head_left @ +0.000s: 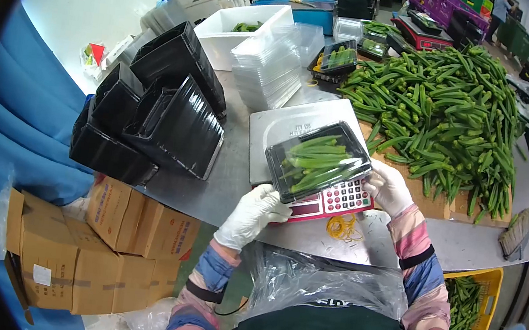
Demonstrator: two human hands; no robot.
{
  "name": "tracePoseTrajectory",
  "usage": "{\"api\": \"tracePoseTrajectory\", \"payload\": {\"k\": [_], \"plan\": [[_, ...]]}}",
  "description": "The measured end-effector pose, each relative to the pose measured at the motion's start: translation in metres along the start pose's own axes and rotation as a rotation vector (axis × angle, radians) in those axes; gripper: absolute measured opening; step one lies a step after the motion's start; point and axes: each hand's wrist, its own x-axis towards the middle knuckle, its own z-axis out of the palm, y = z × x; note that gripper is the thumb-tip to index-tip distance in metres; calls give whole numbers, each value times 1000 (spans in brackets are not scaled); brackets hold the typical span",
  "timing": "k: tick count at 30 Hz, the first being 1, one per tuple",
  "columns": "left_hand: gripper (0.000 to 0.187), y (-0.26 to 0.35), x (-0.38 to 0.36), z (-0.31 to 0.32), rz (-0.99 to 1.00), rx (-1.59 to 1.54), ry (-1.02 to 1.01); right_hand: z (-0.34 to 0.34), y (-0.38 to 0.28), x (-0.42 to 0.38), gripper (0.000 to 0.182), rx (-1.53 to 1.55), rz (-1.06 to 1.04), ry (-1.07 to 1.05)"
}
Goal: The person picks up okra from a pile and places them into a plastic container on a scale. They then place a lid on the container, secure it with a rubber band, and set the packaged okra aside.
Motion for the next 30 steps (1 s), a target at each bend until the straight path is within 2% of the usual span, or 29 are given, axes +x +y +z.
{"api": "tracePoseTrajectory", "payload": {"k": [1,4,5,8,12,13,14,16,17,20,25,27,29,30], "plan": [[40,3,2,3,-16,-35,62,-17,3,2,16,44,22,-57],[48,13,-8,22,59,-274,2,-26,8,-15,20,120,45,-93],[51,12,-9,23,-76,-460,-98,-27,10,-21,22,104,43,-103],[58,-1,-16,28,-123,-484,-26,-23,5,-53,23,26,37,-200],[77,-8,-36,23,-218,-613,-205,-48,4,-82,20,-155,45,-196],[84,-10,-37,17,-264,-520,-286,-49,5,-91,14,-158,61,-175],[80,-14,-38,18,-280,-312,-307,-52,5,-97,14,-150,108,-219],[74,-14,-38,30,-305,110,-342,-55,11,-108,15,-430,146,-183],[75,-11,-44,45,-280,179,-361,-59,11,-110,11,-482,165,-260],[76,-20,-45,54,-444,91,-363,-46,-1,-112,15,-662,184,-226],[69,-13,-38,77,-428,187,-450,-5,1,-99,16,-750,-52,-112],[67,-12,-34,77,-372,286,-508,0,-5,-104,14,-700,-38,-115],[69,-7,-33,79,-387,356,-550,2,-7,-106,12,-726,-83,-147],[69,-5,-32,80,-394,392,-572,3,-8,-109,12,-707,-39,-141]]}}
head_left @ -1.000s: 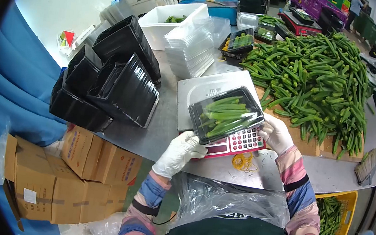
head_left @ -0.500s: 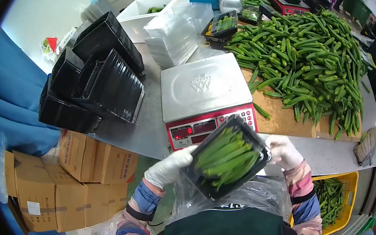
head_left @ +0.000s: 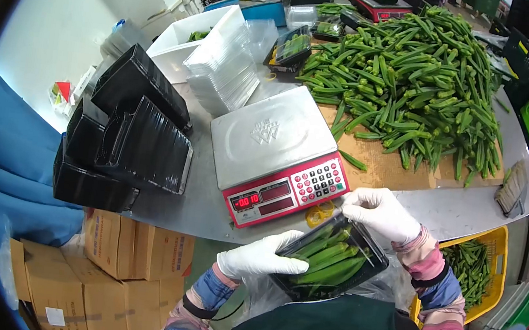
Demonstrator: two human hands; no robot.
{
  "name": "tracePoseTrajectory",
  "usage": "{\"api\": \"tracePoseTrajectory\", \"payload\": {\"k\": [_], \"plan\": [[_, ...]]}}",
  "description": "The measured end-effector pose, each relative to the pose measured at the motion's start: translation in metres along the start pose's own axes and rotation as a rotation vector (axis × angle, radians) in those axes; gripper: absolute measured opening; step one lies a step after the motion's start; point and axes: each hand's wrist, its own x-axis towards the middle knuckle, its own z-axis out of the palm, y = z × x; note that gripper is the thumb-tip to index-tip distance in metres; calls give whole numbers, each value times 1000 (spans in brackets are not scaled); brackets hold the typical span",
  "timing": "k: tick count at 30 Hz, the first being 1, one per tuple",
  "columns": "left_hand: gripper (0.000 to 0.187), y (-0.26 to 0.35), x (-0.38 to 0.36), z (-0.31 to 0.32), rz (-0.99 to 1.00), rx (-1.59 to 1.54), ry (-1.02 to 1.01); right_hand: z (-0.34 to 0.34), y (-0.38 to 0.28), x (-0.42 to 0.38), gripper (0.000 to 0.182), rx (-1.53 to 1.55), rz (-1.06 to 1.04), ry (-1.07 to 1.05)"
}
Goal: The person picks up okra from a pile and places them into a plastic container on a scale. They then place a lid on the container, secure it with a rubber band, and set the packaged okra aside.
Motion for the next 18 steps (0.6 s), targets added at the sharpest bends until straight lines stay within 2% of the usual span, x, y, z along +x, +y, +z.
{"api": "tracePoseTrajectory", "payload": {"k": [4,8,9,10,13,15,16,18], "plan": [[72,4,7,-1,53,25,-94,1,-9,-10,13,26,87,-41],[68,1,7,1,38,49,-96,0,2,-15,17,21,88,-157],[72,-2,7,1,-2,26,-75,1,5,-15,18,35,86,-149],[68,-3,4,2,16,4,-69,0,8,-13,19,48,83,-142],[70,-8,-8,-1,132,-58,98,-15,42,12,19,198,10,136],[66,-12,-25,-12,173,-129,279,-8,69,11,19,-314,-58,165],[66,-26,-32,-22,204,-285,329,0,86,10,19,-567,-84,179],[60,-32,-44,-22,338,-564,459,18,125,11,19,-1073,-536,138]]}}
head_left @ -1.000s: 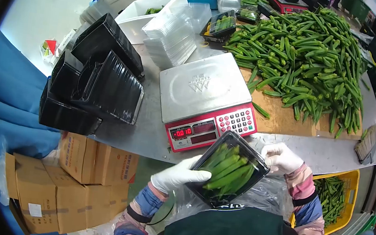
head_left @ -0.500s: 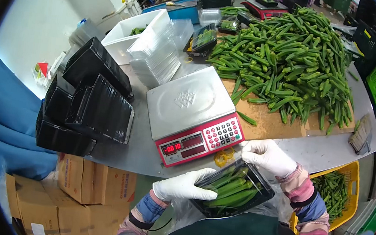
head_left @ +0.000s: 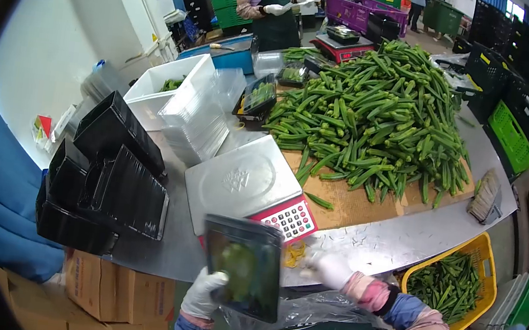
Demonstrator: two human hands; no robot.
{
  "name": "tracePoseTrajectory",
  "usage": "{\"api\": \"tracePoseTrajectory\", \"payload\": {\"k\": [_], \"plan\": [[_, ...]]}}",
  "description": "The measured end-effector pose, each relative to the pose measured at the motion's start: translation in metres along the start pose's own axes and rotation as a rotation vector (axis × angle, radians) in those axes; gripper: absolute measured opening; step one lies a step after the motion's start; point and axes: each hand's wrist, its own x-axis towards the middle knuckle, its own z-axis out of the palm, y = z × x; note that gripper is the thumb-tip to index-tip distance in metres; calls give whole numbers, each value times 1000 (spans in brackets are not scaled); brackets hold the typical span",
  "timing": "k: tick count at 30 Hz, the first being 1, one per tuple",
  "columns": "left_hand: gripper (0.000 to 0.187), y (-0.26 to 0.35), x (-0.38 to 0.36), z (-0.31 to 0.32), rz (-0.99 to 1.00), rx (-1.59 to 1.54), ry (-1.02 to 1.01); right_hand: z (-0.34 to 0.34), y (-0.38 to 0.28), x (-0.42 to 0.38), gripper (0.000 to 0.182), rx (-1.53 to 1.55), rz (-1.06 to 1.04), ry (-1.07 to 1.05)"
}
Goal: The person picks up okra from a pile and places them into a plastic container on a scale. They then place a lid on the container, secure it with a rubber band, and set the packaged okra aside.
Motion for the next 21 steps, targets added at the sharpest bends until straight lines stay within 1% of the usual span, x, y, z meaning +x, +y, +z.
{"api": "tracePoseTrajectory", "payload": {"k": [2,3,6,7,10,11,13,14,17,20,21], "plan": [[57,-6,-3,-5,118,-212,100,29,-4,-6,15,-203,-40,-51],[59,-9,-1,-10,138,-260,111,46,6,-11,12,-217,-45,-22],[61,-11,-1,2,215,-388,137,43,6,-12,11,-269,23,19],[62,-14,-2,-5,194,-396,94,38,4,-11,12,-247,47,22],[61,-22,-2,-10,175,-389,142,15,1,-6,16,-169,122,30],[57,-24,-1,-7,189,-384,156,20,10,-9,18,-126,73,89],[50,-25,4,3,222,-371,179,29,19,-13,18,-192,104,34],[49,-24,5,7,222,-373,166,32,24,-14,18,-222,117,7],[51,-23,-1,12,202,-389,149,6,14,-5,16,-151,162,-13],[53,-22,0,13,167,-404,134,-12,19,0,11,-205,125,125],[53,-22,1,16,147,-395,139,-26,12,4,10,-117,145,156]]}}
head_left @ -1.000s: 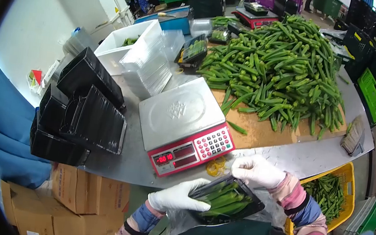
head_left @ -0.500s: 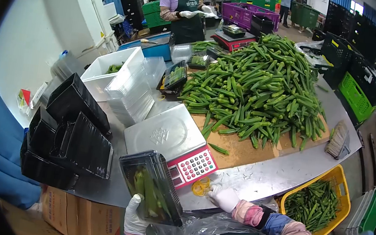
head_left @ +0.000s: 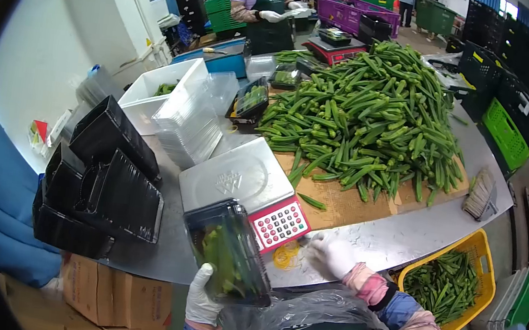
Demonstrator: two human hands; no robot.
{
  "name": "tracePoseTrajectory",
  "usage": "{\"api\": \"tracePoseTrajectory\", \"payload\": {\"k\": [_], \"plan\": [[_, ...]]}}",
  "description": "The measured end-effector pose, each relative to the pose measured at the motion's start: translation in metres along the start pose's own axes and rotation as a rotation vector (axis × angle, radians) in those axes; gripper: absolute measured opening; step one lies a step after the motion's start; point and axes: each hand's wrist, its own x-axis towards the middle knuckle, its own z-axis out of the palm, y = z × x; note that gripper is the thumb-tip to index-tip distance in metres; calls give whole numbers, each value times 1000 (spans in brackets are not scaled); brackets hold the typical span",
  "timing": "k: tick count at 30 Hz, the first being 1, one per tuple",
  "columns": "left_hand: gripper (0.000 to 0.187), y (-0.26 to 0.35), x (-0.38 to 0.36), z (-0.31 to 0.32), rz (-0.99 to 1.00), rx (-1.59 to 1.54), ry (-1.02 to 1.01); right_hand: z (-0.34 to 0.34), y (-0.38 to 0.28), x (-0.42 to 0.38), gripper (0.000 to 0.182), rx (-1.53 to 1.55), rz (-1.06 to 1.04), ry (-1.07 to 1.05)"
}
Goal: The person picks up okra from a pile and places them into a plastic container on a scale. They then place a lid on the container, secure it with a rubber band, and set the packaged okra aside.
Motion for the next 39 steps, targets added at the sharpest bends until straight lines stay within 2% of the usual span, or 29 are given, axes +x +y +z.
{"api": "tracePoseTrajectory", "payload": {"k": [3,4,7,8,9,10,12,14,16,19,21,22,23,25,26,27,28,29,30,33,34,37,38,39], "plan": [[51,-9,10,-9,-126,-18,-57,-25,-9,18,10,-200,28,57],[53,-14,14,-8,-154,-8,-94,-38,-21,24,12,-152,25,79],[65,-30,23,10,-345,20,-226,-46,-56,34,10,199,-53,175],[67,-35,21,28,-313,85,-234,-29,-51,35,10,397,8,79],[70,-37,18,46,-281,152,-243,-44,-69,37,17,820,289,75],[72,-38,18,53,-270,179,-261,-40,-68,34,20,918,277,148],[75,-40,17,58,-248,228,-291,-39,-66,30,25,980,209,156],[63,-40,19,35,-270,258,-259,-53,-59,30,27,901,94,28],[50,-40,27,3,-306,231,-264,-57,-57,31,27,861,193,-87],[27,-39,33,-13,-336,188,-282,-54,-52,26,22,1006,298,-156],[18,-39,28,-6,-283,273,-253,-49,-47,29,21,1399,484,-150],[29,-34,31,-9,-358,296,-298,-65,-59,33,20,1762,748,-148],[42,-29,34,-12,-432,323,-345,-61,-52,33,20,1824,781,-172],[60,-19,25,28,-447,450,-366,-54,-27,30,21,1947,854,-222],[69,-15,23,46,-457,503,-396,-73,-23,35,29,2194,687,-381],[77,-13,24,60,-476,532,-462,-66,-9,37,34,2055,514,-368],[85,-11,25,70,-496,561,-527,-84,-16,43,36,1981,513,-342],[85,-9,27,78,-519,619,-539,-103,-22,51,42,1906,511,-315],[85,-8,29,85,-541,678,-551,-109,-17,55,48,1812,549,-392],[80,-3,27,103,-645,738,-613,-135,-37,68,49,1245,408,-369],[78,-2,26,107,-686,738,-637,-130,-23,67,44,1317,364,-426],[78,-6,25,110,-714,764,-697,-145,-25,67,37,1042,74,-447],[79,-11,28,101,-686,789,-723,-160,-24,68,33,1065,160,-601],[78,-12,25,97,-694,778,-684,-168,-26,65,33,1027,145,-608]]}}
